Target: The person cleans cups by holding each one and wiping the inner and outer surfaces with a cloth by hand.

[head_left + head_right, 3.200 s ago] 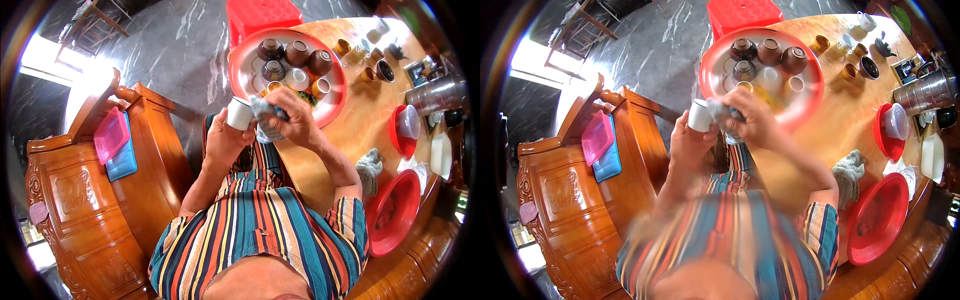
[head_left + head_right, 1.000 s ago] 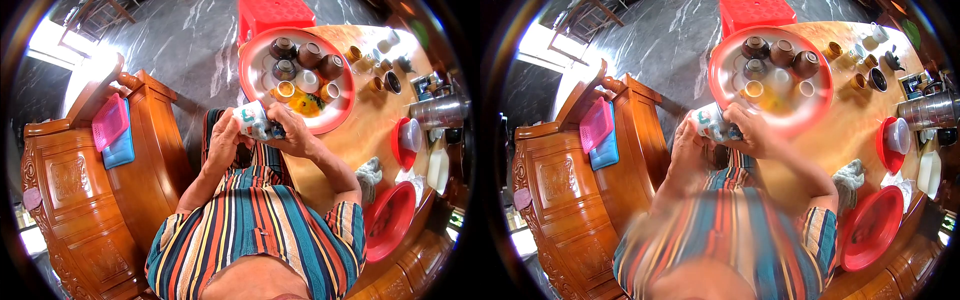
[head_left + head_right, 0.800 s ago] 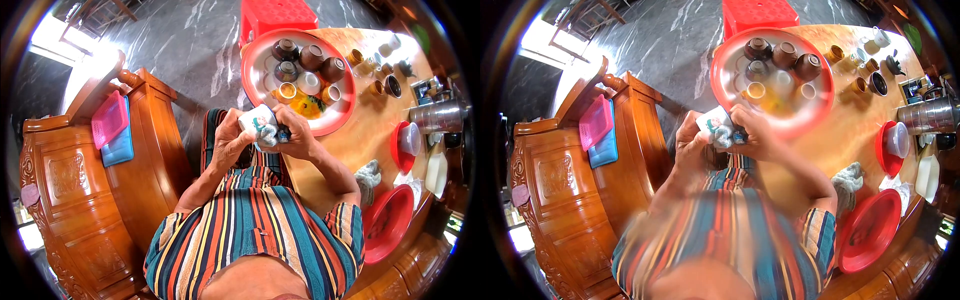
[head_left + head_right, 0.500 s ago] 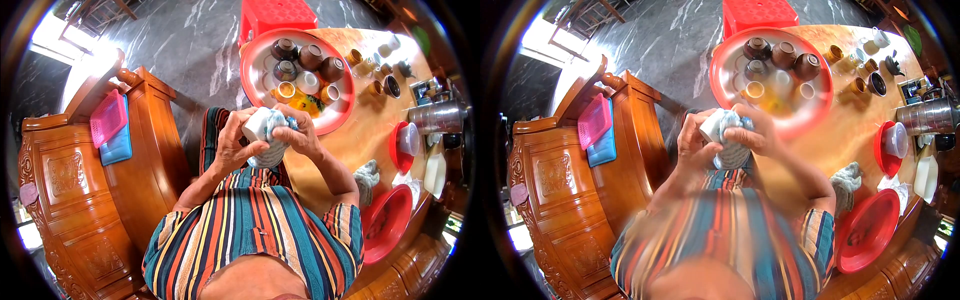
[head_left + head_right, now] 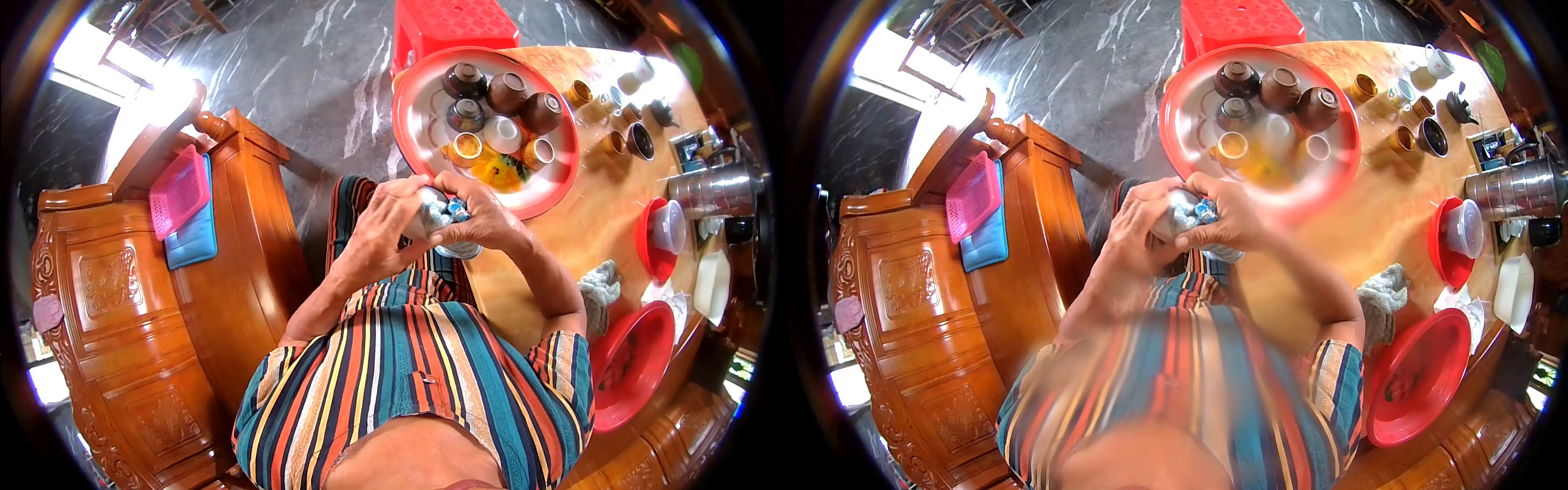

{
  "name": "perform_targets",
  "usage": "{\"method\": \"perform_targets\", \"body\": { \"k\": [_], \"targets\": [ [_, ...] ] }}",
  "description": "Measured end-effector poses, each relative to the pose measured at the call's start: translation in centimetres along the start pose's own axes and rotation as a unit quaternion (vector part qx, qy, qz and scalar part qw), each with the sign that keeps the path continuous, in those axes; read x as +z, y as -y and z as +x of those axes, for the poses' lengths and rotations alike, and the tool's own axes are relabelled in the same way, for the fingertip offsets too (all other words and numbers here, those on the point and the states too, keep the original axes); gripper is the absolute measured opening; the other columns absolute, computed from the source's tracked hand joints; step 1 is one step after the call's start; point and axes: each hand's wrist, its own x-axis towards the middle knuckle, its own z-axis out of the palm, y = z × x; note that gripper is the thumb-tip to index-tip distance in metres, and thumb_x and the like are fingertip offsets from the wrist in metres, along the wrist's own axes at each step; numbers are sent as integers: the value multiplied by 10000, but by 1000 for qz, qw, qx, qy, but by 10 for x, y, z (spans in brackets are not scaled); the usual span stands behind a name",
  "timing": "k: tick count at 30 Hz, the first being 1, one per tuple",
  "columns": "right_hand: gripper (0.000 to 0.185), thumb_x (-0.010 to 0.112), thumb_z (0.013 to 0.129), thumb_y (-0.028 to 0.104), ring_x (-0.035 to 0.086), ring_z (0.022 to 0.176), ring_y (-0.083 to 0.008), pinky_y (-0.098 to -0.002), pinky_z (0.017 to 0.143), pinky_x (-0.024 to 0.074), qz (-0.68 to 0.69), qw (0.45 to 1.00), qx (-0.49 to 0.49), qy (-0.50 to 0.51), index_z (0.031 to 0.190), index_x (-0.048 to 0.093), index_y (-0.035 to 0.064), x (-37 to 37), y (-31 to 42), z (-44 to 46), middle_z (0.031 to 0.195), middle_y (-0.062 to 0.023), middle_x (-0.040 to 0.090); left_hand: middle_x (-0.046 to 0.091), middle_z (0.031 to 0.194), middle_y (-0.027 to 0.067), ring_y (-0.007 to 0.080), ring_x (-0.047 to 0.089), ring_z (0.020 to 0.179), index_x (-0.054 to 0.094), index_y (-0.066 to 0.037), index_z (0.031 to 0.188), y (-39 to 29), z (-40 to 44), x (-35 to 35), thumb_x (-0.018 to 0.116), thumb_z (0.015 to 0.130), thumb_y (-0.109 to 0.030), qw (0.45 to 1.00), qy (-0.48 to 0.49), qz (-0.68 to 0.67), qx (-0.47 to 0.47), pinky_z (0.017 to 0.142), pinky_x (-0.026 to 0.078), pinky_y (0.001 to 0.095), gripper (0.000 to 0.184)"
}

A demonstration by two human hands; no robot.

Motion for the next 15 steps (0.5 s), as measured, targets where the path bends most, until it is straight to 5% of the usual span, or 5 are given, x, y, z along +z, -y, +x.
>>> {"method": "perform_targets", "body": {
  "k": [4, 5, 10, 13, 15],
  "targets": [
    [555, 826, 655, 450, 453, 791, -85, -264, 692, 391, 65, 994, 91, -19, 924, 561, 44, 6, 4, 1, 807, 10, 500, 480, 1286, 213, 379, 476, 1171, 478, 8, 1175, 0, -2, -1, 793, 630, -103, 997, 46, 66, 23, 986, 402, 462, 639],
    [446, 754, 760, 435, 443, 763, -68, -251, 662, 378, 35, 998, 54, -28, 883, 566, 49, 7, 2, 1, 780, 30, 492, 478, 1286, 208, 377, 476, 1171, 470, 4, 1186, -1, -1, -2, 792, 623, -93, 997, 55, 50, 2, 993, 400, 450, 655],
    [313, 620, 904, 372, 453, 770, -37, -213, 665, 378, 141, 986, 84, -36, 920, 602, 60, 8, -9, 0, 798, 59, 518, 485, 1279, 162, 312, 475, 1204, 444, -12, 1245, 0, -2, -6, 790, 631, -63, 986, 54, -94, -126, 1023, 382, 402, 707],
    [312, 636, 895, 363, 474, 786, -37, -208, 680, 389, 163, 984, 63, -36, 945, 613, 55, 6, -11, 0, 816, 58, 543, 505, 1245, 86, 184, 510, 1160, 431, -23, 1300, 5, -2, -19, 791, 696, -72, 858, 77, -401, -310, 1001, 408, 342, 705],
    [301, 659, 878, 343, 490, 789, -41, -204, 695, 395, 186, 980, 74, 7, 954, 613, 55, 2, -13, 0, 825, 54, 557, 533, 1196, 71, 155, 541, 1104, 431, -12, 1307, 12, -1, -26, 805, 714, -92, 813, 80, -480, -318, 980, 428, 315, 706]
  ]
}}
